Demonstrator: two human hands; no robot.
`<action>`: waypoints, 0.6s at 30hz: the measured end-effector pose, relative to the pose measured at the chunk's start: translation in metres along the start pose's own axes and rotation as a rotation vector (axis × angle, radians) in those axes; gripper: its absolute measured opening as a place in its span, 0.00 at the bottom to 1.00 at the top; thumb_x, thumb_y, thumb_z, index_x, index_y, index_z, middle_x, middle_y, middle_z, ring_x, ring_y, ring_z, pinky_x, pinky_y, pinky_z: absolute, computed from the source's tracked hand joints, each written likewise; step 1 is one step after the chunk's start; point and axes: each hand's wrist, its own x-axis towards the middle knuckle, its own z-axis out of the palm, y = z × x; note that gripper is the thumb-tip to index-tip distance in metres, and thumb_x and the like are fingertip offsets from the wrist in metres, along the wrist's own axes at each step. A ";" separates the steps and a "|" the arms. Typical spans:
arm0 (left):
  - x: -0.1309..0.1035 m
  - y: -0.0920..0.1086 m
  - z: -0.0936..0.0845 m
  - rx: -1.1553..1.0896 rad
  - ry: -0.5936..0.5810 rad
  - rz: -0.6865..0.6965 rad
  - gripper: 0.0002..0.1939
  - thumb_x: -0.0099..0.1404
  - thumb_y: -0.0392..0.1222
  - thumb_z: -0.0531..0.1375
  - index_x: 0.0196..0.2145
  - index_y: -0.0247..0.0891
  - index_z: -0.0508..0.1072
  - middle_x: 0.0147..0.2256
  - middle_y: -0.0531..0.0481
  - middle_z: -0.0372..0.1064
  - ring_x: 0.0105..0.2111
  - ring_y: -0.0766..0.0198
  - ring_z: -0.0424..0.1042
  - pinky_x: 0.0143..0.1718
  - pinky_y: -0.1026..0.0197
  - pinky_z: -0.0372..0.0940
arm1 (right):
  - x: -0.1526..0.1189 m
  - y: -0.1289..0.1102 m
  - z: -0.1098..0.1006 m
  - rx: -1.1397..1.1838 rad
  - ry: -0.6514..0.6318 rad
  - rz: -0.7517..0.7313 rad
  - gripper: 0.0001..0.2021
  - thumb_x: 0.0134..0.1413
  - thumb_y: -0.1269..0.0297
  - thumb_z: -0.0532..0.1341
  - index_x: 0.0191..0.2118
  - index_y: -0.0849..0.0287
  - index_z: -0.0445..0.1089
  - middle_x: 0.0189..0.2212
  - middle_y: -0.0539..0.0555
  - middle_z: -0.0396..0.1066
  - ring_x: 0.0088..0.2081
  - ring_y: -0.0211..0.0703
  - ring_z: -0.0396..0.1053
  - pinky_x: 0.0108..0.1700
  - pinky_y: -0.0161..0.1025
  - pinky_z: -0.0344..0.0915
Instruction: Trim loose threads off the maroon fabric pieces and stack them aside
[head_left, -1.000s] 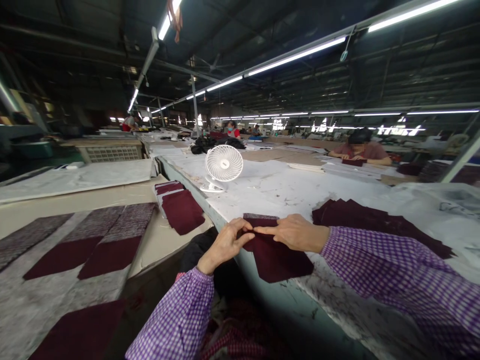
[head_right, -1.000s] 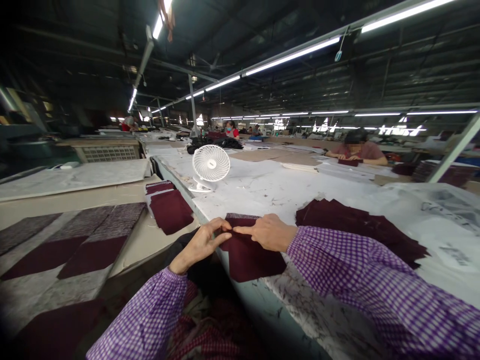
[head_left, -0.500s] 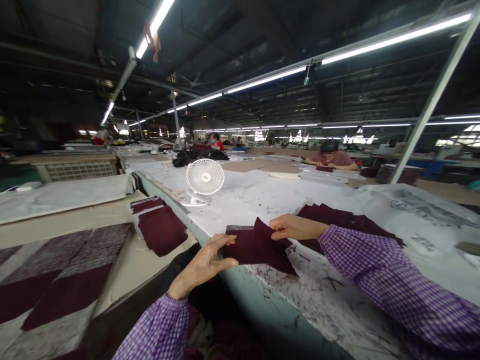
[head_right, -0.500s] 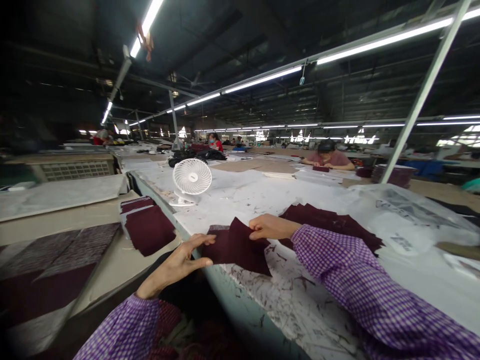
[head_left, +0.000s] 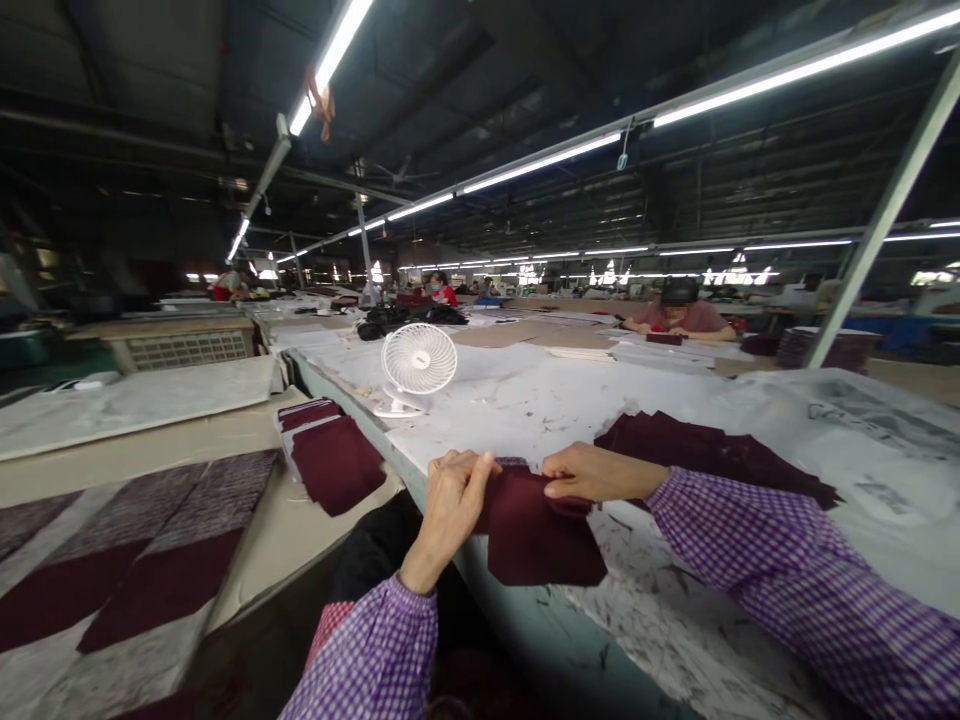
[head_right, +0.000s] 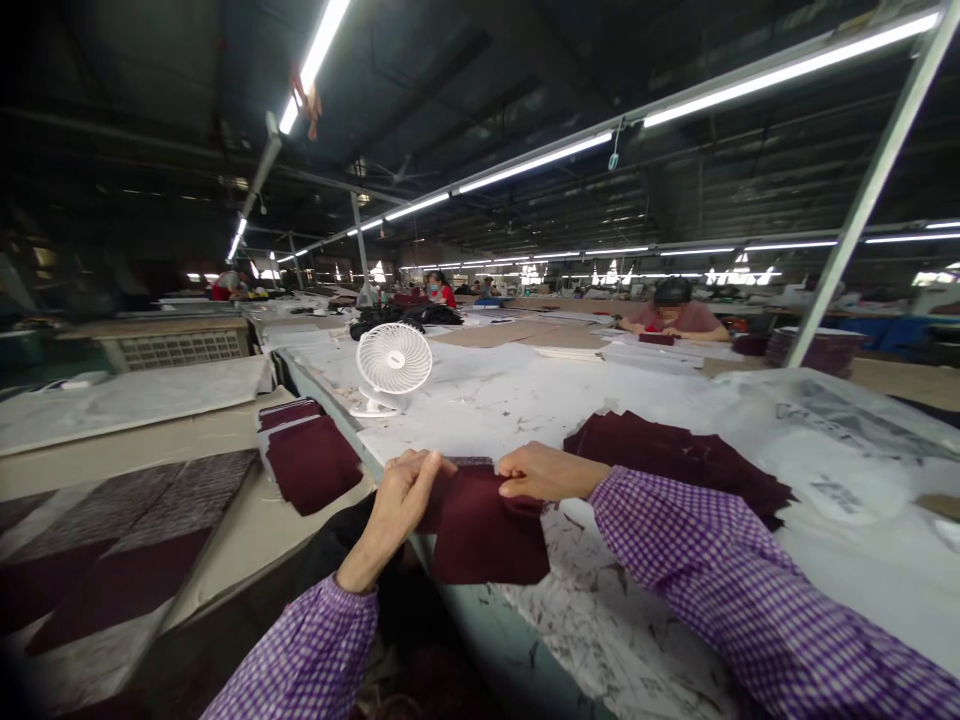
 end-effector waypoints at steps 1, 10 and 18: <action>-0.001 -0.004 0.001 -0.022 0.012 -0.022 0.26 0.69 0.52 0.42 0.29 0.40 0.76 0.30 0.50 0.73 0.34 0.60 0.67 0.44 0.54 0.56 | 0.001 0.002 0.001 0.000 0.004 -0.002 0.14 0.53 0.61 0.55 0.21 0.60 0.53 0.17 0.44 0.51 0.21 0.31 0.47 0.25 0.33 0.42; 0.001 -0.009 0.015 0.070 -0.034 0.087 0.12 0.62 0.48 0.56 0.27 0.40 0.73 0.29 0.51 0.72 0.34 0.59 0.67 0.44 0.54 0.54 | 0.004 0.002 0.006 0.067 0.026 -0.017 0.11 0.53 0.59 0.55 0.27 0.61 0.63 0.19 0.45 0.56 0.23 0.32 0.53 0.27 0.32 0.48; 0.000 -0.035 0.001 0.018 0.139 -0.040 0.19 0.66 0.49 0.48 0.22 0.39 0.66 0.21 0.52 0.64 0.25 0.63 0.65 0.31 0.61 0.58 | -0.031 0.021 -0.043 0.118 -0.030 0.016 0.17 0.54 0.53 0.54 0.28 0.63 0.67 0.24 0.50 0.64 0.27 0.36 0.59 0.31 0.34 0.55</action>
